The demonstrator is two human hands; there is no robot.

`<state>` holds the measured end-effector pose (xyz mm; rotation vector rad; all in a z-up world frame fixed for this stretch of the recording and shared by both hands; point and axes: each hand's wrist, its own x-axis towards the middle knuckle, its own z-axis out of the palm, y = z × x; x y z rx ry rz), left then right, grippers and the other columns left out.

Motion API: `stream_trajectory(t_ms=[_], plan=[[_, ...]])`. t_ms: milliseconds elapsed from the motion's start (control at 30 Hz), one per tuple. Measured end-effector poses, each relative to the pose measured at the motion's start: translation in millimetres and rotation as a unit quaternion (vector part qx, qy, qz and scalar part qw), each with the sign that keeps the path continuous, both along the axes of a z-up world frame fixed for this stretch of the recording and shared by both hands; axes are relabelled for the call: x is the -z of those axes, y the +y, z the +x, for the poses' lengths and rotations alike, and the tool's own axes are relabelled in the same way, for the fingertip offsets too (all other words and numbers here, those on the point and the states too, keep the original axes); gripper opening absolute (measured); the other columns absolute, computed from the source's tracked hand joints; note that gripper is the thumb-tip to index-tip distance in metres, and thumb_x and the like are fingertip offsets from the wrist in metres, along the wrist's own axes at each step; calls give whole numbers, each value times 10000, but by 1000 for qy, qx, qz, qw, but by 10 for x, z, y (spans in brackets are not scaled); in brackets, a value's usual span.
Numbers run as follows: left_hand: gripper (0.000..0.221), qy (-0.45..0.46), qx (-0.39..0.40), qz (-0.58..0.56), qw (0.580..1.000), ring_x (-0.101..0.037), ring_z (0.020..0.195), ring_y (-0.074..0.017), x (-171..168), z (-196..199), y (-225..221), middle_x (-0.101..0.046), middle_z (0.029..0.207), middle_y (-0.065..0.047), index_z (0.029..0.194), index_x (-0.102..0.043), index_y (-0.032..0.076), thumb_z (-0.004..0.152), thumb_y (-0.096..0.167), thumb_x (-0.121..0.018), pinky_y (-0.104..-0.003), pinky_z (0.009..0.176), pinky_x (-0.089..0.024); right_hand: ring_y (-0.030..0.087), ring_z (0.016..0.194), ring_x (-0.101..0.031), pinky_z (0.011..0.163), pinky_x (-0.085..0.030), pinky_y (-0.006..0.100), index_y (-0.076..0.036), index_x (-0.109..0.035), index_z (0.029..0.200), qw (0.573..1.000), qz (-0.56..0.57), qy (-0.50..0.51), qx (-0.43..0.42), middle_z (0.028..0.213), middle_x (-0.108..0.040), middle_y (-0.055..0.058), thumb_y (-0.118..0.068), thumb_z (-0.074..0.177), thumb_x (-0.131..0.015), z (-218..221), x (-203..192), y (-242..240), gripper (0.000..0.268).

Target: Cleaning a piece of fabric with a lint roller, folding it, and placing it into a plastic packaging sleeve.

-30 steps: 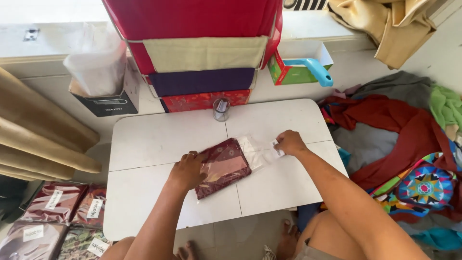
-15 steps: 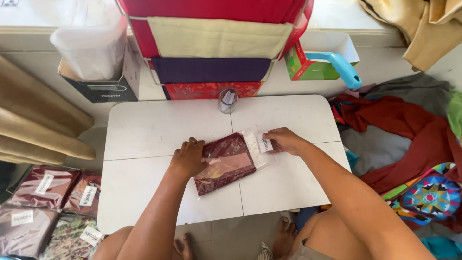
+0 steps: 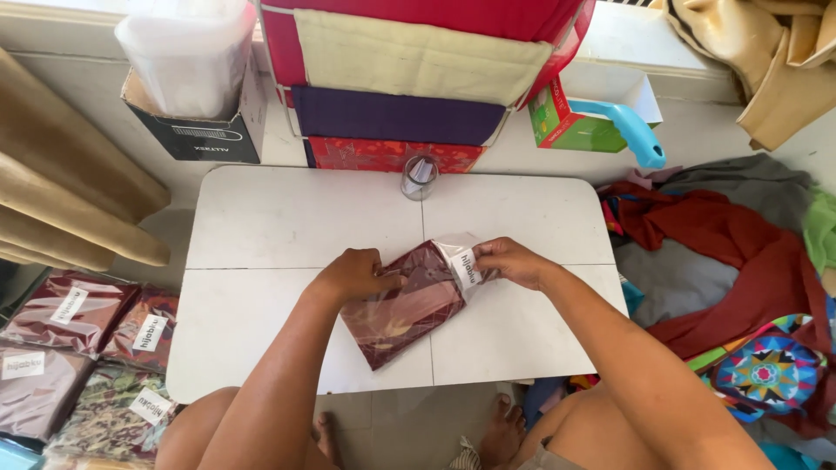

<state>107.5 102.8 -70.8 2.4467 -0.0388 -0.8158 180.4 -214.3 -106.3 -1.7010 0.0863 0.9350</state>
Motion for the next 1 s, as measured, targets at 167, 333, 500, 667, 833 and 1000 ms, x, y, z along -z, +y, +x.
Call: stream_trajectory(t_ms=[167, 333, 500, 667, 833, 1000], plan=[[810, 3, -42, -90, 995, -678, 1192, -360, 177, 82, -55, -722, 1169, -198, 1277, -593, 94, 711, 623, -832, -478, 949, -558, 113, 777, -707, 761, -578, 254, -94, -786, 1024, 999, 10, -28, -39, 837, -739, -1, -56, 803, -807, -122, -321, 91, 225], [693, 29, -7, -82, 996, -692, 1155, -352, -213, -50, -134, -747, 1110, -193, 1130, -743, 94, 773, 685, -691, -447, 954, -558, 189, 795, -724, 793, -599, 318, -7, -783, 981, 994, -16, -84, -64, 863, -774, 107, 44, 712, -882, -156, -307, 49, 291], [682, 13, -3, -99, 995, -701, 1111, -347, -264, -87, -146, -749, 1071, -183, 1111, -749, 107, 792, 703, -664, -435, 919, -553, 159, 818, -697, 816, -586, 316, -28, -793, 997, 992, -17, -103, -68, 873, -759, 63, 25, 757, -837, -265, -511, 31, 249], [559, -17, -11, -145, 989, -686, 1150, -368, -398, -201, -209, -750, 1112, -190, 1210, -724, 125, 886, 574, -645, -450, 961, -536, 114, 808, -679, 820, -568, 280, -61, -769, 949, 990, 5, -118, -77, 839, -718, -1, 20, 780, -811, -367, -609, 14, 191], [396, -68, -29, -157, 985, -701, 1111, -384, -427, -290, -276, -767, 1076, -176, 1179, -750, 173, 976, 470, -584, -457, 941, -548, 118, 746, -704, 787, -586, 277, -43, -769, 950, 982, 9, -173, -79, 778, -752, 30, 49, 691, -884, -545, -723, 83, 299], [374, -92, -43, -165, 981, -712, 1095, -371, -748, -485, -321, -774, 1065, -162, 1172, -756, 179, 979, 455, -592, -455, 933, -554, 102, 770, -686, 808, -568, 268, -45, -776, 949, 978, 2, -197, -75, 798, -761, 31, 18, 765, -832, -555, -701, 20, 202]])
